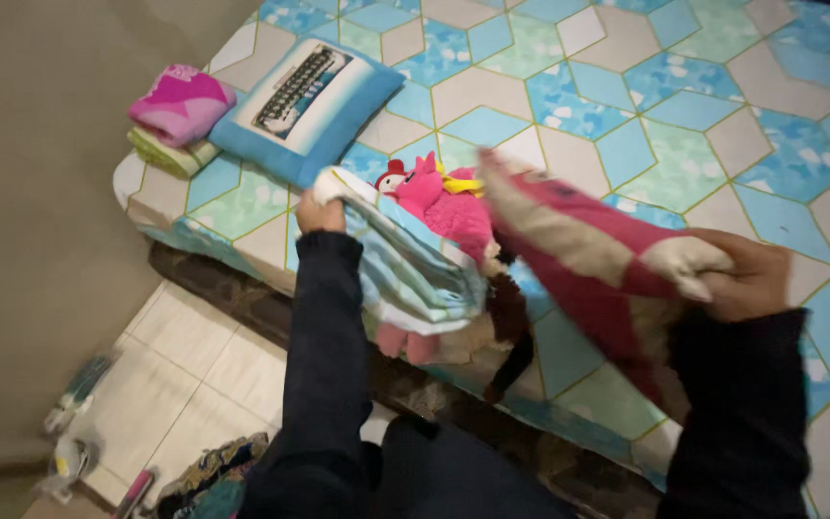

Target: The person organizes plush toys on a bed, smooths a pillow case, and folds a small piece of cloth.

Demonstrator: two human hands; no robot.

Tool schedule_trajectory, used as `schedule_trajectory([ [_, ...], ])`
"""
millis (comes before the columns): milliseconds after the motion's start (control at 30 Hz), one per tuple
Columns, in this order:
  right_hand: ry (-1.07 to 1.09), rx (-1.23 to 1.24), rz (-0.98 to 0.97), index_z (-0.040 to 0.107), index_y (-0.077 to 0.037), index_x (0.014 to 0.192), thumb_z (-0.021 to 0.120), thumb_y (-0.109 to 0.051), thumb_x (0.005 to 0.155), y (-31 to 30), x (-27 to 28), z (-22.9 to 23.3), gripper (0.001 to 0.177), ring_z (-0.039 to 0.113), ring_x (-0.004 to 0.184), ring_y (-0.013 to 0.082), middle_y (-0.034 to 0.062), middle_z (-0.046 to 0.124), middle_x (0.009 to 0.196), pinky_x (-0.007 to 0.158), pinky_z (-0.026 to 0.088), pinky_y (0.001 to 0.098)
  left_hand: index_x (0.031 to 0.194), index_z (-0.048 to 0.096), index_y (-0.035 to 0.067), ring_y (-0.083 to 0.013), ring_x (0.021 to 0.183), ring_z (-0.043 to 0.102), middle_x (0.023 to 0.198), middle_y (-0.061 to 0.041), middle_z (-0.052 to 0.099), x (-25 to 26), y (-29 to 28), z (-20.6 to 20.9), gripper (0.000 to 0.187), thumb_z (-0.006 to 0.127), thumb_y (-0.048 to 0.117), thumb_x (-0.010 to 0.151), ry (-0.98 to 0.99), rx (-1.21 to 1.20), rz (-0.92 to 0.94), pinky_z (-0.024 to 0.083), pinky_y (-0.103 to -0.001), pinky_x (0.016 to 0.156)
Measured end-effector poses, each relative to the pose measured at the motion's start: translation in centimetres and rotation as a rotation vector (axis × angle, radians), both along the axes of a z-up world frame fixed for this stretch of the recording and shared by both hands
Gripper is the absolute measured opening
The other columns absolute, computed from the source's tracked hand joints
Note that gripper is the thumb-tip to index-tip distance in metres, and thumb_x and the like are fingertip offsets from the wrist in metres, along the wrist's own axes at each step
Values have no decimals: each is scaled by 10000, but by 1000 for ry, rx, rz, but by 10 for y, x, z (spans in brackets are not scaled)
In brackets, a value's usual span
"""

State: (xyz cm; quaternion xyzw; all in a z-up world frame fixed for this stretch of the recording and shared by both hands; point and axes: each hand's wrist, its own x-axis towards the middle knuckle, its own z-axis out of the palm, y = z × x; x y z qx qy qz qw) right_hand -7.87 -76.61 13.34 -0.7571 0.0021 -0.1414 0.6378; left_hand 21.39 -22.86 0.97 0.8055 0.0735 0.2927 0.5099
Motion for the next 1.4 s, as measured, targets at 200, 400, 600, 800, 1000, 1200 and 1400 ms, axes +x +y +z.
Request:
schedule_trajectory([
  [200, -157, -261, 53, 762, 15, 1089, 672, 37, 663, 129, 22, 38, 436, 715, 813, 147, 95, 767, 921, 745, 580, 309, 1034, 728, 82, -312, 945, 746, 980, -158, 769, 6, 5, 83, 291, 720, 308, 851, 57, -96, 142, 561, -405, 843],
  [400, -205, -509, 78, 766, -27, 1088, 616, 66, 709, 199, 26, 72, 418, 770, 827, 172, 150, 785, 924, 752, 591, 305, 1058, 706, 94, -386, 984, 704, 1005, -174, 749, -3, 52, 88, 288, 714, 220, 799, 149, 29, 227, 545, -457, 851],
  [600, -224, -476, 133, 759, -12, 1098, 590, 77, 706, 216, 28, 78, 436, 772, 832, 169, 147, 787, 928, 775, 593, 297, 987, 680, 64, -459, 970, 636, 1013, -219, 671, 10, 80, 99, 313, 809, 257, 778, -13, 392, 277, 520, -527, 829],
  [800, -208, -432, 157, 750, 4, 1125, 600, 67, 699, 168, 12, 83, 456, 728, 800, 153, 121, 769, 903, 778, 594, 295, 1018, 663, 72, -447, 977, 651, 1080, -229, 650, 3, 111, 126, 319, 804, 234, 783, 74, 409, 323, 533, -518, 835],
  [1000, -199, -252, 304, 738, -14, 1161, 600, 3, 685, 157, 15, 80, 496, 710, 804, 114, 65, 755, 930, 757, 593, 264, 1055, 653, 40, -482, 976, 631, 1081, -267, 627, 1, 103, 111, 330, 759, 292, 869, 90, 332, 337, 513, -537, 845],
  [1200, -314, -311, 122, 760, 28, 1106, 531, 71, 736, 277, 58, 47, 438, 738, 871, 161, 100, 774, 956, 818, 581, 311, 1124, 658, 44, -456, 1023, 631, 1115, -255, 623, -38, 23, 130, 419, 713, 245, 760, 90, 530, 78, 526, -505, 878],
  [1400, -454, -109, -142, 736, 6, 1166, 506, 88, 817, 299, 54, 100, 426, 714, 935, 155, 126, 766, 1025, 875, 590, 301, 1180, 679, 69, -429, 1046, 636, 1162, -189, 644, -109, -10, 192, 436, 753, 349, 855, -83, 419, -169, 523, -510, 861],
])
